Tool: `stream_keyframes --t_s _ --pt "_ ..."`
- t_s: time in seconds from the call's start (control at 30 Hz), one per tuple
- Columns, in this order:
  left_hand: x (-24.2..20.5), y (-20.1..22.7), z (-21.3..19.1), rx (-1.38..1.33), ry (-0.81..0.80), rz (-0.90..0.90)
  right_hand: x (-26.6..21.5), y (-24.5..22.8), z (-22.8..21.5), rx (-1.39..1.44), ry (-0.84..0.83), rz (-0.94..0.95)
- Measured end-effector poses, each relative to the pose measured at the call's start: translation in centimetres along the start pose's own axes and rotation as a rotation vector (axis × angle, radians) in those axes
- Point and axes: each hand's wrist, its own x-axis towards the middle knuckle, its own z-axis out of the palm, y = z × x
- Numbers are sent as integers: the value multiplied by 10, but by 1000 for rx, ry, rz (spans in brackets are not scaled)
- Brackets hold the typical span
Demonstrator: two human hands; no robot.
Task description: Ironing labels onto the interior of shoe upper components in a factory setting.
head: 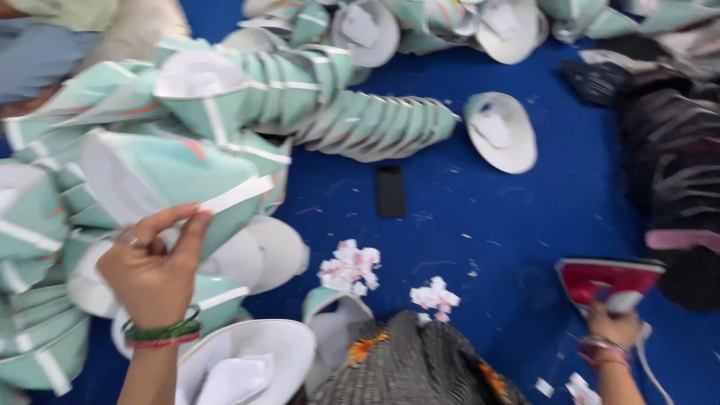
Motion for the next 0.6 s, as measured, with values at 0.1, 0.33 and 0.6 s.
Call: stream_keyframes --t_s 0.1,0.33,0.6 --pt "-13 30 70 -135 -116 47 -29 2 -31 -126 -137 -17" --pt "-106 93 265 -904 -554 -560 -170 -218 -182 440 -901 -211" --pt "-183 113 344 -1162 -897 -682 -162 -252 -81 1183 -756 62"
